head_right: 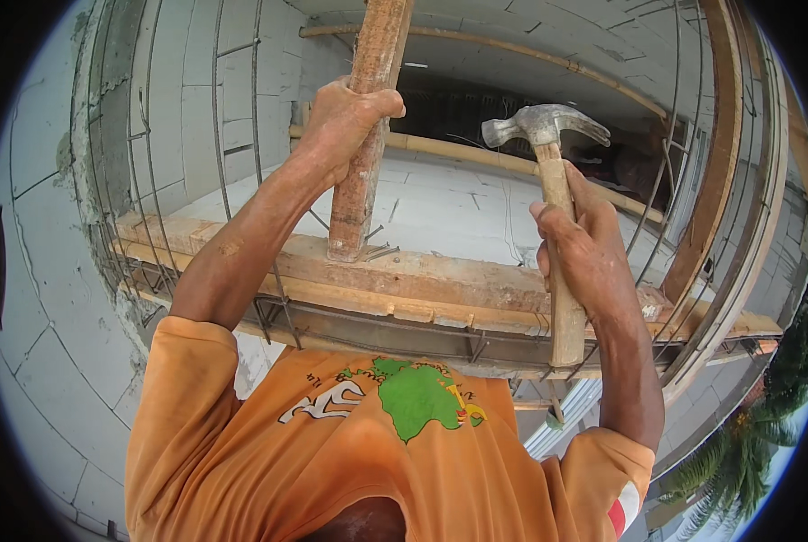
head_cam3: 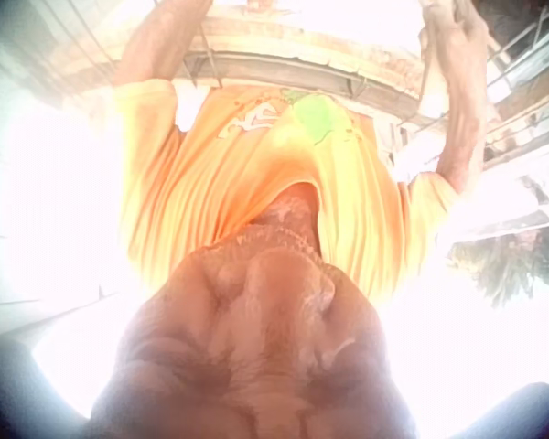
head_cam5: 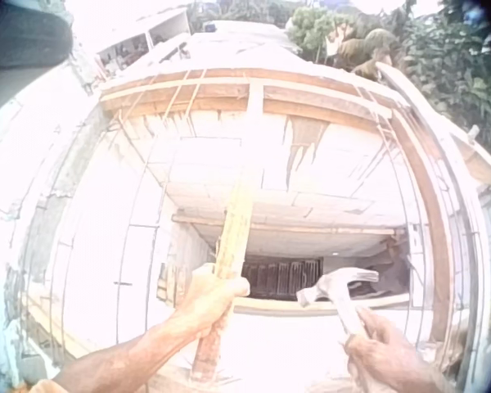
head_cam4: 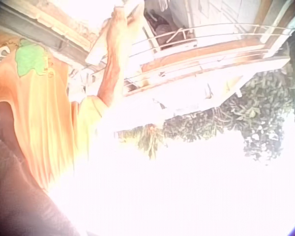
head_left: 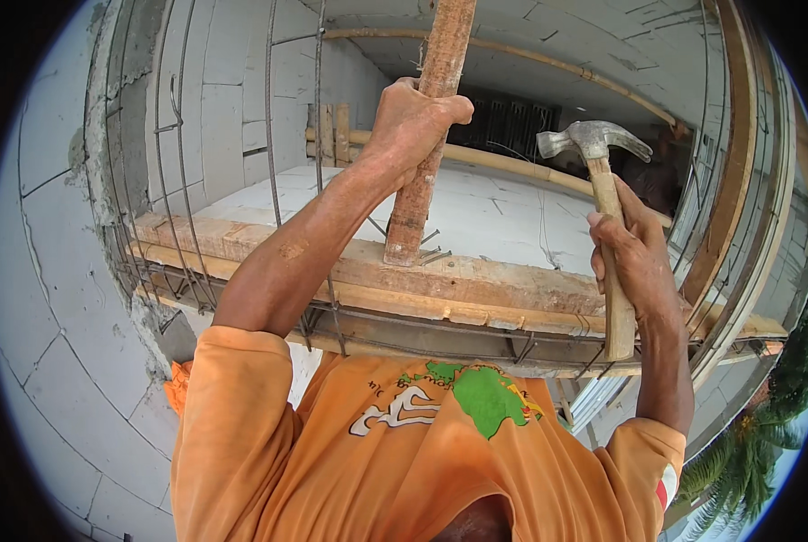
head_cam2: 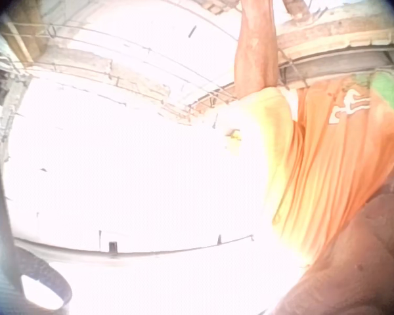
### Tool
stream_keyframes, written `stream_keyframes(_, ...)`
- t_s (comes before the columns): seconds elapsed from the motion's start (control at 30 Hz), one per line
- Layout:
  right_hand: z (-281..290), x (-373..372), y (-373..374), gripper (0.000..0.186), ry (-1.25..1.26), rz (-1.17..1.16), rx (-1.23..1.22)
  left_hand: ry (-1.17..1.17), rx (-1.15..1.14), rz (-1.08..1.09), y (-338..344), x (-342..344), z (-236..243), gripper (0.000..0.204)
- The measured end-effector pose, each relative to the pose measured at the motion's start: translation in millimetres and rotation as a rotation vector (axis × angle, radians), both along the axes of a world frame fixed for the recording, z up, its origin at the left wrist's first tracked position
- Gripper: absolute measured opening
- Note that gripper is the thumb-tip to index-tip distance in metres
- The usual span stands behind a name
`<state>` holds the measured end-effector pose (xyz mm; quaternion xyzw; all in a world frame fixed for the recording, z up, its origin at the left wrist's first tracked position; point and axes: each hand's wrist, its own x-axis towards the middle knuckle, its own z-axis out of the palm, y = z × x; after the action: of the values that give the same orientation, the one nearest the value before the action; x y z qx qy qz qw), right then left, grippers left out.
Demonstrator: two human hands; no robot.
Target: The person positions wooden beams on top of a building structure, drives nails into a wooden support using a hammer, and then lifts and aligns a curved wooden board.
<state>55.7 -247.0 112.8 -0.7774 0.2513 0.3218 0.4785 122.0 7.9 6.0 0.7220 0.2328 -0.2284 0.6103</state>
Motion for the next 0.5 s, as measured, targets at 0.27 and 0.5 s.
stream_keyframes(0.27, -14.7, -23.3, 11.7, 0.062, 0.207, 0.144, 0.203, -0.021, -0.003, -0.034, -3.0, 3.3, 1.1, 0.037)
stream_keyframes(0.5, 2.0, 19.9, -17.5, 0.055, -0.220, -0.160, -0.078, -0.019, 0.000, -0.009, -0.4, 1.6, 3.5, 0.039)
